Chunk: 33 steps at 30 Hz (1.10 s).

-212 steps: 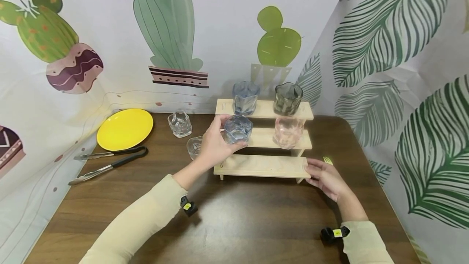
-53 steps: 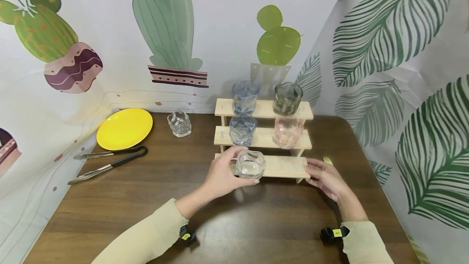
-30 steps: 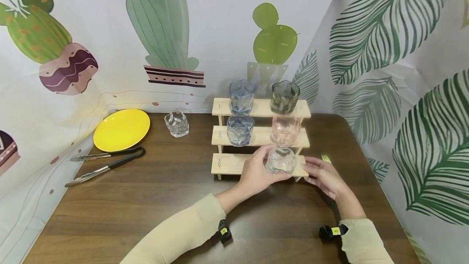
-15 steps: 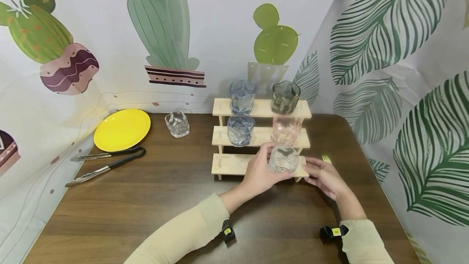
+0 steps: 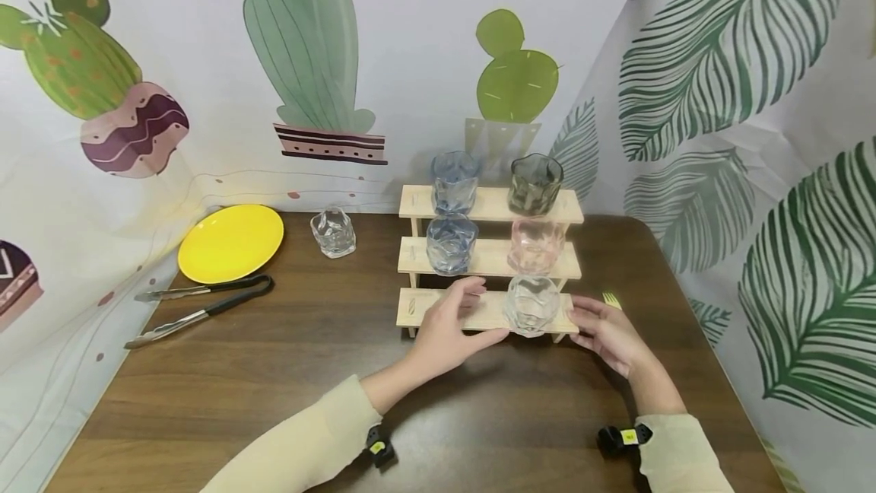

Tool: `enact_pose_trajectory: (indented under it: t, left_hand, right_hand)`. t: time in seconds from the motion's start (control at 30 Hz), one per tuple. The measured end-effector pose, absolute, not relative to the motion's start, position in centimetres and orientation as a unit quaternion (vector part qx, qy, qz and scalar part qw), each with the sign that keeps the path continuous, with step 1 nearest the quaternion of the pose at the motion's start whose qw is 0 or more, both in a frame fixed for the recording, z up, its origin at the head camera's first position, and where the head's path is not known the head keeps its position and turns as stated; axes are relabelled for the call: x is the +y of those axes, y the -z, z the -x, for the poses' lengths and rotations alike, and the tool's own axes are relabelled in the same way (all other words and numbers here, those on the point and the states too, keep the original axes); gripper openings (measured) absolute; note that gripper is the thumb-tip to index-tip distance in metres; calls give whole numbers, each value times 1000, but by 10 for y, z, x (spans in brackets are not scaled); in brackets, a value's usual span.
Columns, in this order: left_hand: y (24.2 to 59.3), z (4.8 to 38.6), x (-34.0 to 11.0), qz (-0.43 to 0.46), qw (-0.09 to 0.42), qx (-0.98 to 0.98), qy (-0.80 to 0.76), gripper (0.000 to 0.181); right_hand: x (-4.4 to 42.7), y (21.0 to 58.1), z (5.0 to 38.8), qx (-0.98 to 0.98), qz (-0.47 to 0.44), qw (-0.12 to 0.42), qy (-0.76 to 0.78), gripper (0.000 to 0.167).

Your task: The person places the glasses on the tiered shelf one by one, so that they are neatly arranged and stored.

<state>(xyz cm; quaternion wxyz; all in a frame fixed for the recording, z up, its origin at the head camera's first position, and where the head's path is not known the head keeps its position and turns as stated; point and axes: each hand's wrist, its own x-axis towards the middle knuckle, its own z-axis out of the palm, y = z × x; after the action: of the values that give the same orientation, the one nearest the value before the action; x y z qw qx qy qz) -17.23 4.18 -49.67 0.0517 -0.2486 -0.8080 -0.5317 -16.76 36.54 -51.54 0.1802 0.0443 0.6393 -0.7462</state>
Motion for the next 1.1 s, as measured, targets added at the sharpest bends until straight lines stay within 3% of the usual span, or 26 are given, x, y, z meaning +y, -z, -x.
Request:
enact_pose_trajectory:
  t: [0.23, 0.53, 0.9, 1.1]
  left_hand:
    - [499, 172, -11, 268, 112, -783, 550, 59]
    - [495, 193, -71, 189, 205, -784, 554, 51]
    - [496, 249, -108, 15, 318, -784, 533, 66]
    - [505, 271, -121, -24, 332, -790, 515, 80]
  right_hand:
    - [366, 512, 167, 638, -43, 180, 748, 27]
    - [367, 510, 166, 634, -35, 177, 752, 23]
    - [366, 514, 167, 633, -34, 180, 753, 24]
    - [365, 513, 167, 633, -27, 181, 752, 24]
